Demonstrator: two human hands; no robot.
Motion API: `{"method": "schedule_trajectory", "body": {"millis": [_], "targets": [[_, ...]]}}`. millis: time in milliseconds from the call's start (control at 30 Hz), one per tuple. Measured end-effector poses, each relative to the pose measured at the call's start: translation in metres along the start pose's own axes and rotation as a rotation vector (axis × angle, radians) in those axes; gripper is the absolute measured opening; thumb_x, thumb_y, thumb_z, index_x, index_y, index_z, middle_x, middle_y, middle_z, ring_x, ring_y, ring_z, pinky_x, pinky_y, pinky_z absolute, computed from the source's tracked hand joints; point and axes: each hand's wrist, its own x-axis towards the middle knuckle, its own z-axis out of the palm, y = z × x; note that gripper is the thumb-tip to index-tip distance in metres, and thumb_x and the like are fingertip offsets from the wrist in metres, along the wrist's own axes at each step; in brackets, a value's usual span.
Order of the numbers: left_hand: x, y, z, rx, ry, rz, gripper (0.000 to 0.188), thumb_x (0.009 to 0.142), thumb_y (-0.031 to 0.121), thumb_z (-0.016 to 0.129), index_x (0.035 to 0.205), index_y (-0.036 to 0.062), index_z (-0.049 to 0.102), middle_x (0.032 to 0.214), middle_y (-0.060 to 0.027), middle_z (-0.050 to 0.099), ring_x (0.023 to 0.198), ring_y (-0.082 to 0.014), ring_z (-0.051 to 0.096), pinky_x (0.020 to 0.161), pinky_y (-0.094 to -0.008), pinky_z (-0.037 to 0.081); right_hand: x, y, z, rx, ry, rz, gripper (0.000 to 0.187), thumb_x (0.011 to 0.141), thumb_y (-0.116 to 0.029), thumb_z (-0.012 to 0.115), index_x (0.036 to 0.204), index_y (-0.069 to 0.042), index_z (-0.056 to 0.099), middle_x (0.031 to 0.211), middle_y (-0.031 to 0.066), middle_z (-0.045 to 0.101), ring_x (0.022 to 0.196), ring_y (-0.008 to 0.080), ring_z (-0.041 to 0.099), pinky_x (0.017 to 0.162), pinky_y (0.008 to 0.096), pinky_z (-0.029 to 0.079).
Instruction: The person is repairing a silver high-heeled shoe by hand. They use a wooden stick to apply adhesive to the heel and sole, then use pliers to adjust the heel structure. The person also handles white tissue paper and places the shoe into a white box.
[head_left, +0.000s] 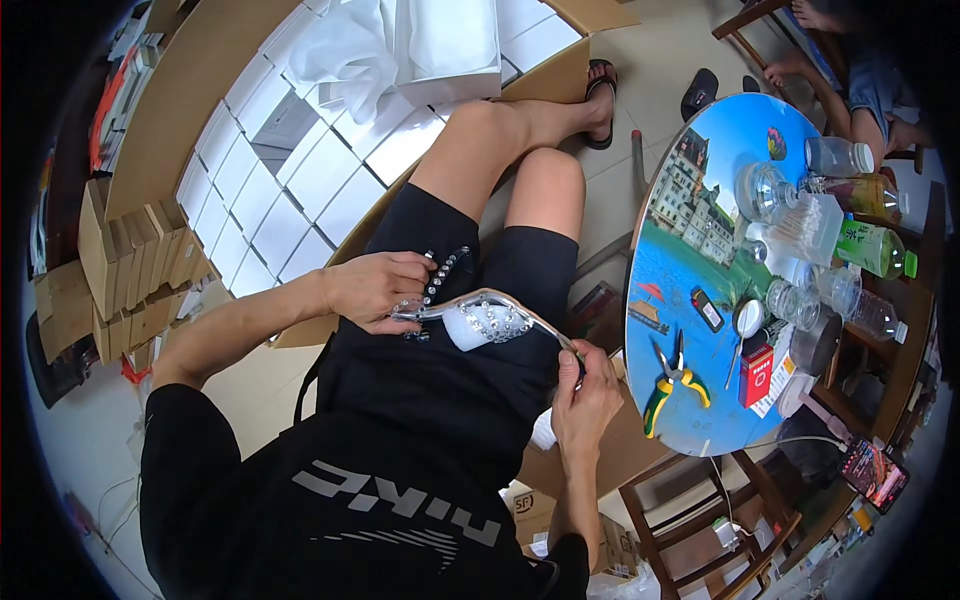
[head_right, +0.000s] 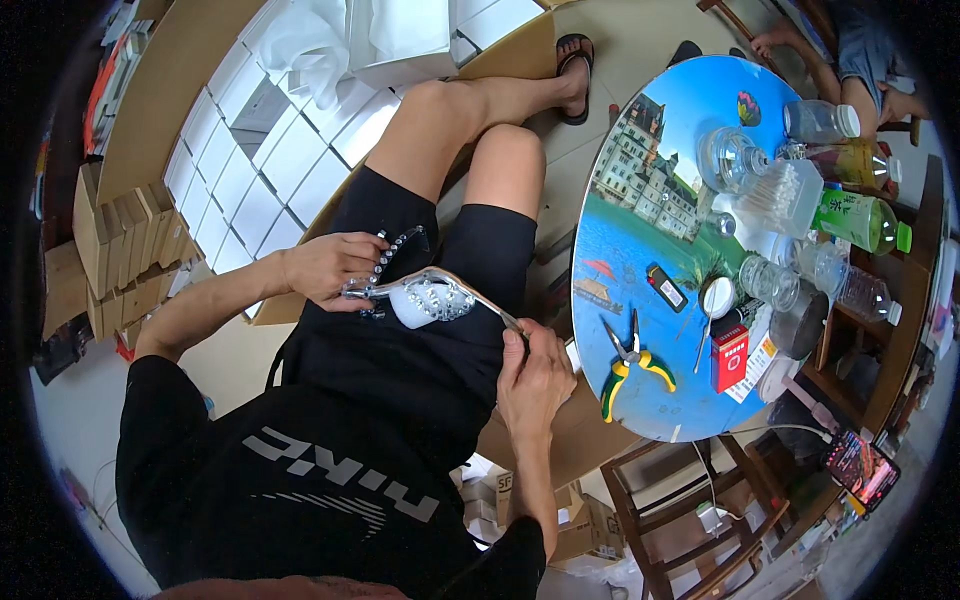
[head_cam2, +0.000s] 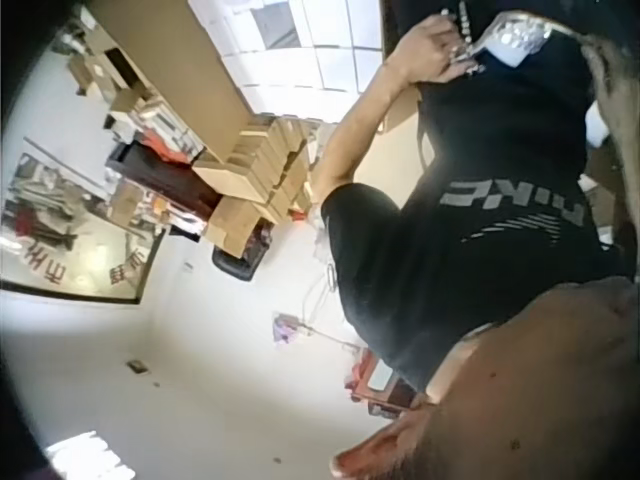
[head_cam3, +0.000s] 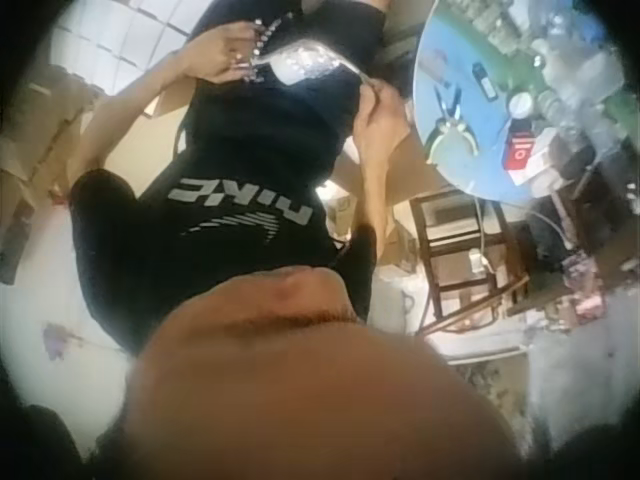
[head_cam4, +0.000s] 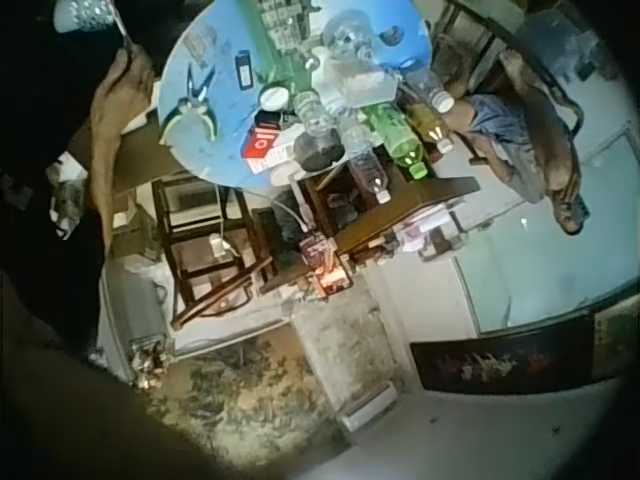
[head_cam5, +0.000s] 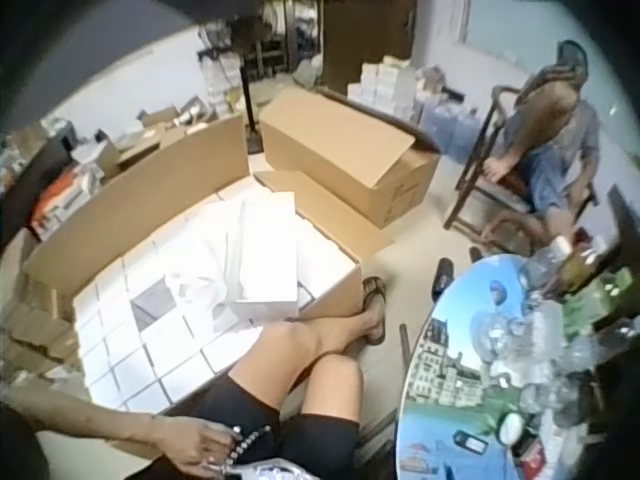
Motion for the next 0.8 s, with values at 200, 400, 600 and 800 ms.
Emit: {"method": "schedule_trajectory", "body": {"millis": [200, 400, 600, 800], "targets": [[0.001, -0.002, 0.004, -0.005, 0.049, 0.011, 0.024, 0.081, 0.02, 0.074, 0.075, 0.001, 0.06, 0.072, -0.0114, 0.058, 0.079, -0.0301, 0.06, 0.098, -0.0485, 0.05, 0.002, 0.0, 0.002, -0.046, 0.02, -0.047, 0.025, 0.099, -0.028, 0.058, 0.102, -0.005, 0.065, 0.093, 0.0125, 0.068, 0.087, 0.0351, 0.065, 0.073, 0.0447, 0.05], [0.0, -0.003, 0.003, -0.013, 0.048, 0.007, 0.025, 0.081, 0.021, 0.075, 0.074, 0.0013, 0.06, 0.072, -0.0113, 0.058, 0.079, -0.0299, 0.06, 0.098, -0.0482, 0.05, 0.003, -0.002, 0.001, -0.082, 0.014, -0.059, 0.023, 0.099, -0.027, 0.059, 0.102, -0.005, 0.066, 0.091, 0.0123, 0.067, 0.086, 0.0347, 0.065, 0.072, 0.0446, 0.05], [-0.001, -0.003, 0.005, -0.013, 0.056, 0.005, 0.025, 0.081, 0.021, 0.075, 0.074, 0.0014, 0.06, 0.073, -0.0119, 0.059, 0.079, -0.0305, 0.06, 0.099, -0.0483, 0.05, 0.001, 0.002, 0.006, 0.054, -0.013, 0.042, 0.023, 0.099, -0.023, 0.059, 0.101, -0.001, 0.065, 0.092, 0.0151, 0.067, 0.084, 0.0336, 0.065, 0.074, 0.0418, 0.05], [0.0, -0.004, 0.006, -0.014, 0.055, 0.005, 0.025, 0.081, 0.021, 0.074, 0.074, 0.0011, 0.06, 0.073, -0.0126, 0.059, 0.081, -0.0308, 0.061, 0.099, -0.0486, 0.05, -0.009, 0.009, 0.024, 0.689, -0.017, 0.319, 0.023, 0.101, -0.021, 0.059, 0.103, 0.002, 0.064, 0.09, 0.005, 0.066, 0.084, 0.0132, 0.058, 0.079, 0.0281, 0.047]]}}
